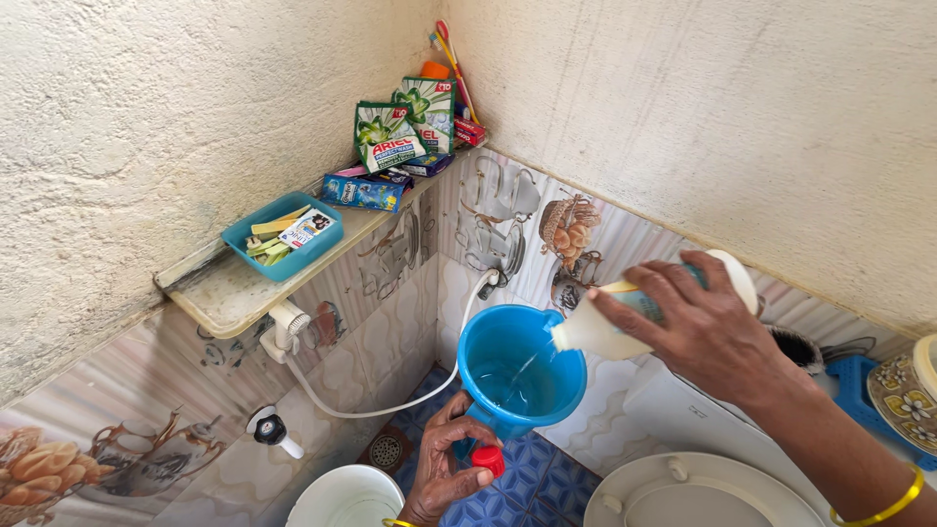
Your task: The person pours a cleaning liquid from a white bottle into a blue plastic jug, then uses a toilet brush to scrub the inside of the toilet bowl. The person repeatedly dips the brush into the jug and scrubs the bowl.
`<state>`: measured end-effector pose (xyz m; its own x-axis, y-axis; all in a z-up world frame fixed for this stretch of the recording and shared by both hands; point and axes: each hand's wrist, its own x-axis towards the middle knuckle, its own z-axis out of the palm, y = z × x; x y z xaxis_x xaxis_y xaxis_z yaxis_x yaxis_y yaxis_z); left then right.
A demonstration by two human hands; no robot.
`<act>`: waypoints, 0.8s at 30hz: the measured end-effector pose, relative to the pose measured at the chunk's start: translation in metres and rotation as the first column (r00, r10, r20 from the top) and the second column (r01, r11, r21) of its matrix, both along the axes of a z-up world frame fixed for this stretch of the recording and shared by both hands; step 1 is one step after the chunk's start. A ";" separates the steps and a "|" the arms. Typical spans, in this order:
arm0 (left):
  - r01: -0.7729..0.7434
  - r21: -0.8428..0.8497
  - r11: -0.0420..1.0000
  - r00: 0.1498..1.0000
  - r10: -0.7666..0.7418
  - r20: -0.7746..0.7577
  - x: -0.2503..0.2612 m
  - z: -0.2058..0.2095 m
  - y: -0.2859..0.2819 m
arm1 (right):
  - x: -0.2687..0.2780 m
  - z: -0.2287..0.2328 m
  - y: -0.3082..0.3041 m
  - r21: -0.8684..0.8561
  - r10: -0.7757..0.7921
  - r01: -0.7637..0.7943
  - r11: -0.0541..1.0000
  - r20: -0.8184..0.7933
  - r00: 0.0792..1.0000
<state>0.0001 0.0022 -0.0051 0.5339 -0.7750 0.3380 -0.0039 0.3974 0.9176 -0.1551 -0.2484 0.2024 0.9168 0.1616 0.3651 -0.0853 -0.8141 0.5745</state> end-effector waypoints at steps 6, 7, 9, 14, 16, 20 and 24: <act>0.070 -0.086 0.994 0.997 -0.070 0.013 0.002 0.000 0.005 | 0.028 0.011 0.013 -0.037 0.104 -0.103 0.994 0.007 0.995; 0.067 -0.104 0.992 0.998 -0.065 0.021 0.003 -0.001 0.004 | 0.032 0.013 0.014 -0.045 0.096 -0.095 0.994 0.011 0.995; 0.061 -0.141 0.988 0.998 -0.055 0.041 0.003 -0.005 0.006 | 0.037 0.019 0.015 -0.063 0.080 -0.078 0.995 0.022 0.997; -0.021 -0.029 0.999 0.996 0.023 0.085 0.011 -0.026 0.011 | 0.038 0.019 0.011 -0.076 0.040 -0.037 0.996 0.032 0.999; -0.025 -0.016 1.000 0.996 0.026 0.090 0.016 -0.032 0.011 | 0.039 0.014 0.008 -0.054 0.011 -0.009 0.999 0.022 1.000; -0.019 -0.076 0.997 0.994 0.027 0.106 0.019 -0.038 0.008 | 0.039 0.003 0.006 0.076 -0.053 0.055 0.996 -0.029 0.998; -0.032 -0.083 0.996 0.991 0.043 0.127 0.024 -0.047 -0.001 | 0.041 -0.003 0.006 0.218 -0.016 0.015 0.976 0.000 1.000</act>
<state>0.0243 0.0009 -0.0521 0.5101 -0.7228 0.4662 -0.1365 0.4672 0.8736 -0.1145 -0.2428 0.1990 0.9181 0.0636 0.3912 -0.0994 -0.9185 0.3828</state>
